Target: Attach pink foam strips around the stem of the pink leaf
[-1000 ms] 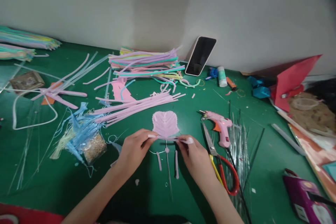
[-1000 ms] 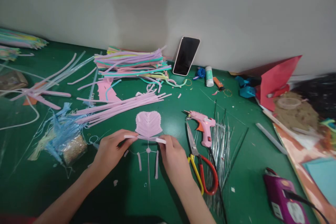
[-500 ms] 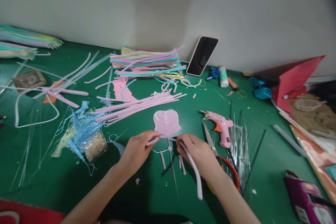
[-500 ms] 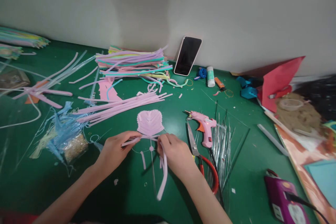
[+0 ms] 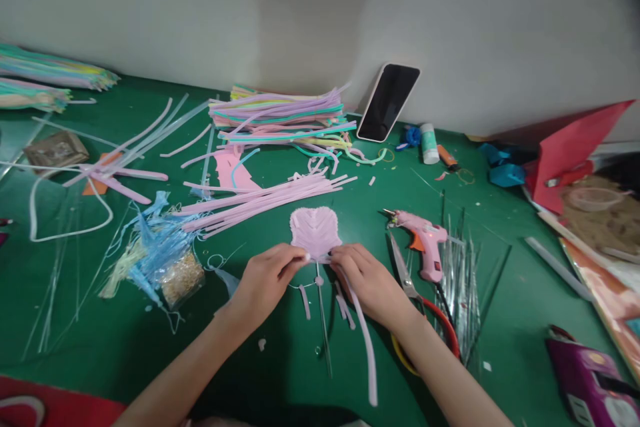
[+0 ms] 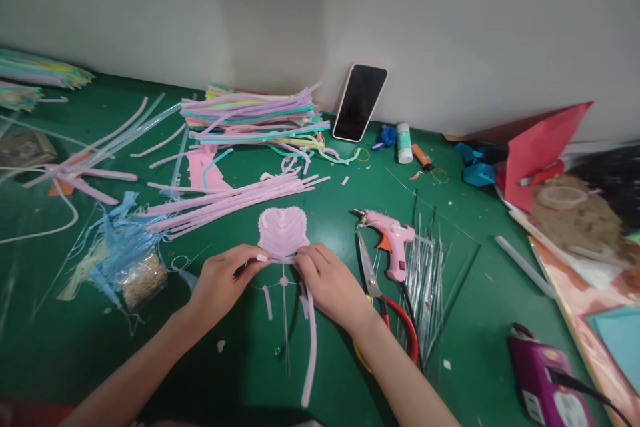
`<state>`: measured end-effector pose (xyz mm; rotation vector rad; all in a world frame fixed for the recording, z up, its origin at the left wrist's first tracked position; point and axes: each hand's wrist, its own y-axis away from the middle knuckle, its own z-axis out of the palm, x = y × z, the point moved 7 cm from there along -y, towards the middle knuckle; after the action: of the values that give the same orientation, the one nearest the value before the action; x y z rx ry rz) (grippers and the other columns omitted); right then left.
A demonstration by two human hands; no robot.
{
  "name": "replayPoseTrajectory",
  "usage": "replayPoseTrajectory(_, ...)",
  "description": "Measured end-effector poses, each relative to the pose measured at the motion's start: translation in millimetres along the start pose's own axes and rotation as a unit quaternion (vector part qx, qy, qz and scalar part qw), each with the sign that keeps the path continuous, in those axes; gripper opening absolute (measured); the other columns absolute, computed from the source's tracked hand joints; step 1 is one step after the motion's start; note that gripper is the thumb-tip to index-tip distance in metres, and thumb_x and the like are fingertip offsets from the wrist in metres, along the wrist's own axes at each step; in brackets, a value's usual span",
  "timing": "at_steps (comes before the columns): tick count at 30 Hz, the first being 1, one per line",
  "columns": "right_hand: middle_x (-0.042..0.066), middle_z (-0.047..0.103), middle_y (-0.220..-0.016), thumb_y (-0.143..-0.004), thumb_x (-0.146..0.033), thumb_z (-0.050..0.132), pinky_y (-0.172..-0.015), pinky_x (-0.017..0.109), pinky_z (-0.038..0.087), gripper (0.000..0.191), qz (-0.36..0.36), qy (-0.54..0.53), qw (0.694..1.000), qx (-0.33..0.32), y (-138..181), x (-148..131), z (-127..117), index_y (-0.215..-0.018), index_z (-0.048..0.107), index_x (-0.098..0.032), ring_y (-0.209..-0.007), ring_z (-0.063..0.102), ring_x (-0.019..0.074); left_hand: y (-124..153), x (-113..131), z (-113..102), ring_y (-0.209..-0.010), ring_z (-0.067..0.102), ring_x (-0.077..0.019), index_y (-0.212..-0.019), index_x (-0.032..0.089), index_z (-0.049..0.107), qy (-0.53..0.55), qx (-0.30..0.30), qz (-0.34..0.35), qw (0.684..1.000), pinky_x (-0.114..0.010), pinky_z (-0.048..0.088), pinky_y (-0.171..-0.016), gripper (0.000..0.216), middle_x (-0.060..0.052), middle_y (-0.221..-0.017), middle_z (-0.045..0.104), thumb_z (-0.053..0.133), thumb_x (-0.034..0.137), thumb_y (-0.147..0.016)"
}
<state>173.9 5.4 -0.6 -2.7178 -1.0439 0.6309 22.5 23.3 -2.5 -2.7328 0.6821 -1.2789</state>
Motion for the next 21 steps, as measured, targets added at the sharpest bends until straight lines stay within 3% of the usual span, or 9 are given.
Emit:
replayPoseTrajectory(6, 0.011, 0.064, -0.090, -0.095, -0.010, 0.042, -0.074, 0.035, 0.051, 0.013, 0.023, -0.028, 0.999, -0.011, -7.9, 5.7, 0.5, -0.098, 0.055, -0.014, -0.084, 0.055, 0.0213, -4.4, 7.6, -5.8, -0.079, 0.062, -0.0161, -0.094, 0.018, 0.065, -0.081, 0.020, 0.075, 0.994, -0.025, 0.049, -0.068, 0.015, -0.004, -0.086, 0.067, 0.051, 0.021, -0.094)
replayPoseTrajectory(16, 0.012, 0.065, -0.093, -0.092, -0.006, 0.043, -0.076, 0.037, 0.052, 0.016, -0.026, 0.056, 0.997, -0.036, -12.4, 4.2, 4.4, -0.098, 0.057, -0.013, -0.083, 0.057, 0.0229, -9.7, 0.2, 3.6, -0.083, 0.064, -0.0164, -0.102, 0.020, 0.064, -0.059, -0.065, 0.019, 0.996, -0.027, 0.050, -0.073, 0.019, -0.003, -0.090, 0.070, 0.047, 0.022, -0.095)
replayPoseTrajectory(21, 0.012, 0.064, -0.096, -0.093, -0.006, 0.043, -0.080, 0.037, 0.052, 0.018, -0.015, 0.041, 0.997, -0.055, -14.1, 7.0, 5.5, -0.104, 0.056, -0.012, -0.089, 0.057, 0.0229, -11.6, -7.2, 3.6, -0.086, 0.065, -0.0161, -0.104, 0.021, 0.066, -0.033, -0.064, -0.002, 0.997, -0.026, 0.051, -0.076, 0.022, -0.002, -0.093, 0.071, 0.046, 0.018, -0.094)
